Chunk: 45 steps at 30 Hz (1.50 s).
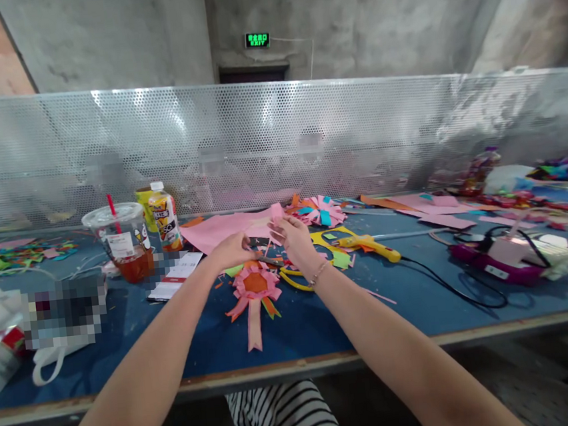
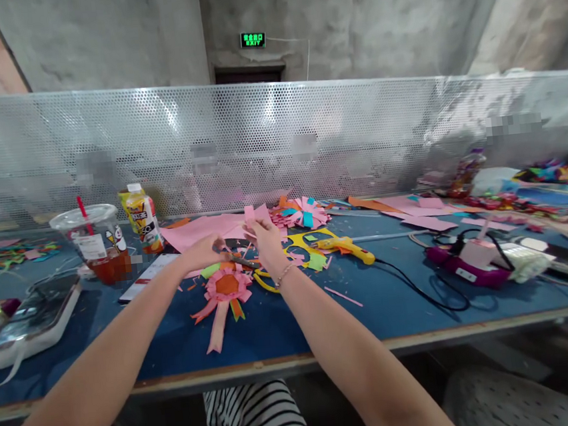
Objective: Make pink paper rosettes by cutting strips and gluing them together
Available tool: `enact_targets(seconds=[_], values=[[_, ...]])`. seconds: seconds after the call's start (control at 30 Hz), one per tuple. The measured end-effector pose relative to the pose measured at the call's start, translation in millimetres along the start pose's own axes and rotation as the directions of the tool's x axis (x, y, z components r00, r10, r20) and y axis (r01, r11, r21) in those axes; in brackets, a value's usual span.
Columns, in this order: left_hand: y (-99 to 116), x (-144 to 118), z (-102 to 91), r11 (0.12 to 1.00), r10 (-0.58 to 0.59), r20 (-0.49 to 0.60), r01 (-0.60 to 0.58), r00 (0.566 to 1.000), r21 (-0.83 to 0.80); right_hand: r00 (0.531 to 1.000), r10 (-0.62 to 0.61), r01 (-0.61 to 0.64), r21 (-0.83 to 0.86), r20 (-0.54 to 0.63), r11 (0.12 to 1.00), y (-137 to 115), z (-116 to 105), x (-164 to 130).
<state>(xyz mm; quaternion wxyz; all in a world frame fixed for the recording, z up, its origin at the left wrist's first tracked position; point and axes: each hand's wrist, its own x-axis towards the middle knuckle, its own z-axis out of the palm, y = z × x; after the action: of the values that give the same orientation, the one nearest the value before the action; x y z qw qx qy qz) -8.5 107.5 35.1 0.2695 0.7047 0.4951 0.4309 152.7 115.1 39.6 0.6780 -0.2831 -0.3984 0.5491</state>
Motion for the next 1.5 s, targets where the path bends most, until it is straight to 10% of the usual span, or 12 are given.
enact_targets(seconds=[0.1, 0.43, 0.6, 0.83, 1.07, 1.23, 1.5], values=[[-13.7, -0.9, -12.5, 0.996, -0.057, 0.282, 0.034, 0.958, 0.085, 1.000, 0.016, -0.017, -0.035, -0.018, 0.999, -4.6, -13.4, 5.2], [2.2, -8.6, 3.8, 0.982, -0.152, 0.439, 0.084, 0.886, 0.170, 0.994, 0.097, -0.084, -0.251, 0.043, 0.964, 10.2, -16.7, 10.4], [12.9, -8.4, -5.2, 0.990, -0.135, 0.338, 0.140, 0.931, 0.009, 0.996, 0.069, -0.055, -0.241, 0.053, 0.969, 0.5, -14.9, 6.7], [11.8, -5.2, -11.7, 0.979, 0.119, 0.110, -0.098, 0.987, -0.180, 0.994, -0.036, 0.070, -0.353, 0.100, 0.933, 1.0, -10.5, 2.3], [4.9, 1.4, 7.9, 0.950, 0.221, -0.091, -0.236, 0.971, -0.204, 0.871, -0.449, 0.449, -0.697, 0.200, 0.559, 4.5, -10.9, -2.1], [5.2, -2.2, 17.8, 0.950, 0.166, -0.081, -0.181, 0.983, -0.255, 0.848, -0.505, 0.426, -0.778, 0.164, 0.462, -1.0, -15.1, -0.3], [13.0, -7.5, 24.1, 0.948, 0.010, 0.039, 0.003, 0.999, -0.319, 0.846, -0.530, 0.402, -0.723, 0.059, 0.562, -4.7, -20.9, 7.0]])
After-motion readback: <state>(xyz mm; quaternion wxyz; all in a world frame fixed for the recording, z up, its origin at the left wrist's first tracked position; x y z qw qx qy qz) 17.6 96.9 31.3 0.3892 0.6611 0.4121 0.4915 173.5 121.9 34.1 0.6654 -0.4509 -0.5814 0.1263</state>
